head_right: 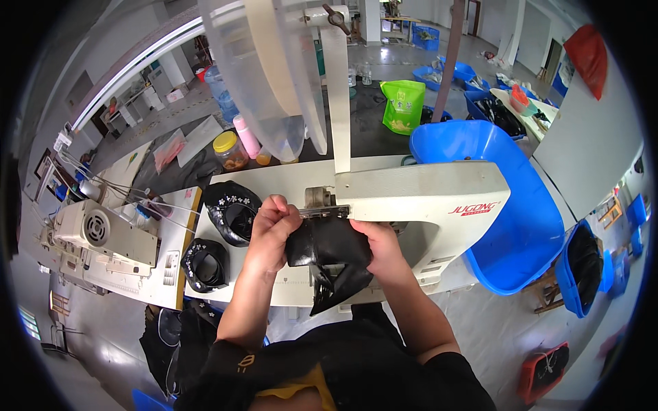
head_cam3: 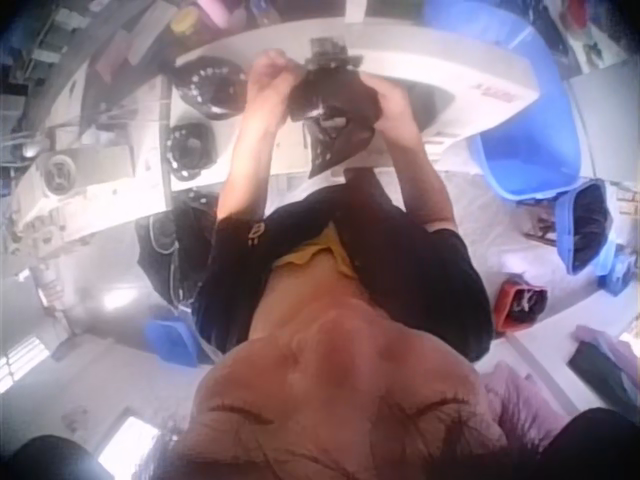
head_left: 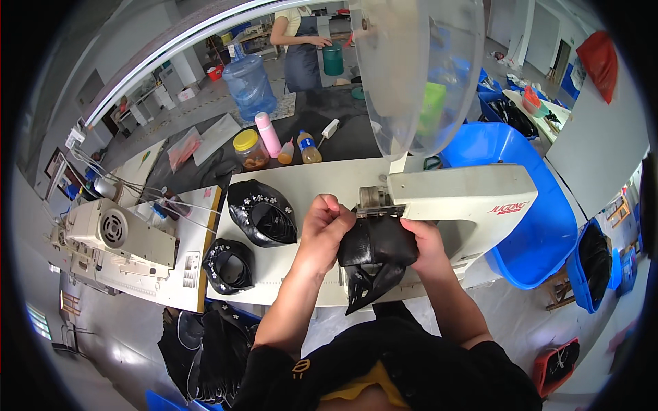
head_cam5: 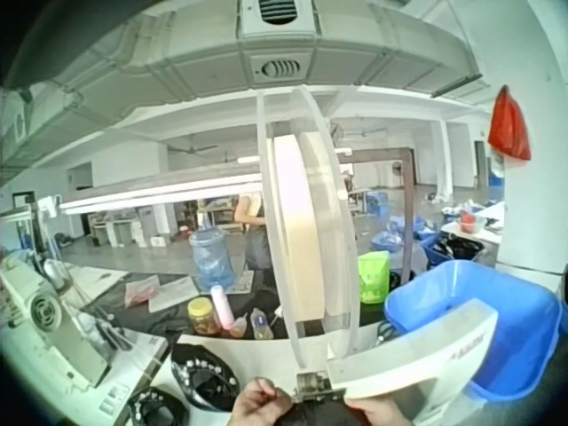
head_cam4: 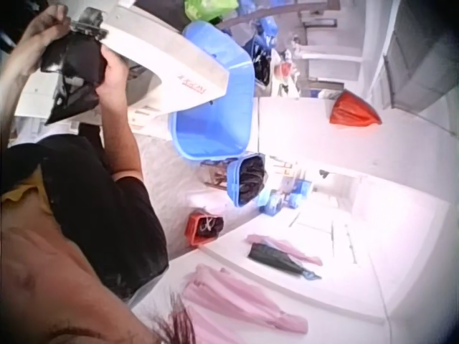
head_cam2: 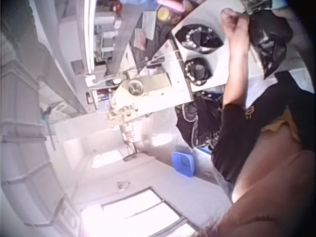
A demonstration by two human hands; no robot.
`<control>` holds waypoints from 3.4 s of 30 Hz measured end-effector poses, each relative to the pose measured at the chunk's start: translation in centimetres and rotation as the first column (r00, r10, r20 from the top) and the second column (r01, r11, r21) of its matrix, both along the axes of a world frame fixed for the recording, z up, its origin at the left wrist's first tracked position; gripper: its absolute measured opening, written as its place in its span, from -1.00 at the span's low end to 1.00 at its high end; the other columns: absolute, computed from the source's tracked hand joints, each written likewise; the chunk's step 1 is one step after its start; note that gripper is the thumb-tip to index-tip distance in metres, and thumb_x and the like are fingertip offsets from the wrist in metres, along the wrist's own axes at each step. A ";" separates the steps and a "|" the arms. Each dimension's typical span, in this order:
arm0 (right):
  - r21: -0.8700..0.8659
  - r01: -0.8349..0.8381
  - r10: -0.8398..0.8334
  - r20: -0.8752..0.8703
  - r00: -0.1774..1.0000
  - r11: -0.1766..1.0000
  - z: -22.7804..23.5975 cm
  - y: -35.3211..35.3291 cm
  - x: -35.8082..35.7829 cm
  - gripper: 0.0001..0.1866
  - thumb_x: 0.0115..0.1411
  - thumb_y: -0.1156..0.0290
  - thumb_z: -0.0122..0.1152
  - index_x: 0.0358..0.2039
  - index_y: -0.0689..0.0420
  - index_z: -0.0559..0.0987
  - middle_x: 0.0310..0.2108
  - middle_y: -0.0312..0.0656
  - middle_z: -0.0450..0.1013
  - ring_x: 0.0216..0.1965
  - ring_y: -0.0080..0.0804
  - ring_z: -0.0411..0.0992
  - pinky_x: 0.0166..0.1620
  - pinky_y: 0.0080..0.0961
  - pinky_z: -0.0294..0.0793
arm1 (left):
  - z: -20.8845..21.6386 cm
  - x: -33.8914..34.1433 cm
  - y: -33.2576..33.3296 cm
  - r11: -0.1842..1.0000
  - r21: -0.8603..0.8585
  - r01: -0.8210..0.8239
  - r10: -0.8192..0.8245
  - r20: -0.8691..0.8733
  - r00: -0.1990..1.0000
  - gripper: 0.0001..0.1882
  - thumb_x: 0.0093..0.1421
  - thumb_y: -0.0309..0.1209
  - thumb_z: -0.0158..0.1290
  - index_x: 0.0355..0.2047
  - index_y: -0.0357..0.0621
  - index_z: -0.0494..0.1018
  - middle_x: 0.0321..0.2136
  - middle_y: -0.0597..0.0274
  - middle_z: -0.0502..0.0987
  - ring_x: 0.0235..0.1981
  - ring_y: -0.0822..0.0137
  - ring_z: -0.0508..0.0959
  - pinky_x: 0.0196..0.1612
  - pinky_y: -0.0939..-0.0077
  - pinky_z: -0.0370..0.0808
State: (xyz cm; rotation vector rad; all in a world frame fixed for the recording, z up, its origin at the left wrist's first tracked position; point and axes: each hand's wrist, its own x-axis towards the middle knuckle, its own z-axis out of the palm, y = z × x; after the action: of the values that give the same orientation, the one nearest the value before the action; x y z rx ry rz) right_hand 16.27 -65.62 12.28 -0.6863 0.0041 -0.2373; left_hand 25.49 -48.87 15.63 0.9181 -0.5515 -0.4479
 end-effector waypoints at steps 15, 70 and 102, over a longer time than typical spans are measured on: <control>0.007 -0.046 0.046 -0.101 0.994 0.999 0.4 0.2 -0.4 -0.75 0.18 0.45 -0.03 -0.16 0.28 0.47 -0.22 -0.19 0.47 -0.21 -0.47 0.46 -0.10 -0.55 0.43 | 0.0 -0.3 -0.3 0.992 -0.109 0.069 -0.090 -0.195 0.977 -0.75 0.05 -0.70 -0.05 -0.41 -0.04 0.19 -0.52 0.33 0.38 -0.52 0.52 0.38 -0.45 0.69 0.35; -0.988 0.140 0.114 0.146 0.983 0.058 -0.2 1.0 -5.0 -0.74 -0.16 0.48 0.37 -0.43 0.09 0.48 -0.37 -0.24 0.41 -0.31 -0.30 0.36 -0.22 -0.44 0.34 | -8.6 -6.0 5.2 0.945 0.147 -0.292 0.095 0.731 0.675 -0.69 -0.12 -0.63 0.19 -0.29 -0.15 0.51 -0.32 0.19 0.47 -0.26 0.19 0.47 -0.20 0.40 0.42; -0.312 0.148 -0.165 -0.030 0.986 0.939 0.6 -1.5 -1.7 -0.69 0.14 0.46 0.10 -0.08 0.20 0.43 -0.14 -0.22 0.42 -0.12 -0.49 0.38 -0.07 -0.54 0.37 | -0.4 -1.1 -1.0 0.983 0.014 -0.183 0.172 0.267 0.948 -0.84 0.15 -0.65 -0.08 -0.35 -0.15 0.18 -0.54 0.41 0.30 -0.51 0.64 0.28 -0.41 0.76 0.26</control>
State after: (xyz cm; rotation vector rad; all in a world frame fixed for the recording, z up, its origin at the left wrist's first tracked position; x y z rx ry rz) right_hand 14.61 -67.16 12.89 -1.0065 0.0764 -0.3768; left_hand 24.43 -49.84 15.22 1.0634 -0.6979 -0.1731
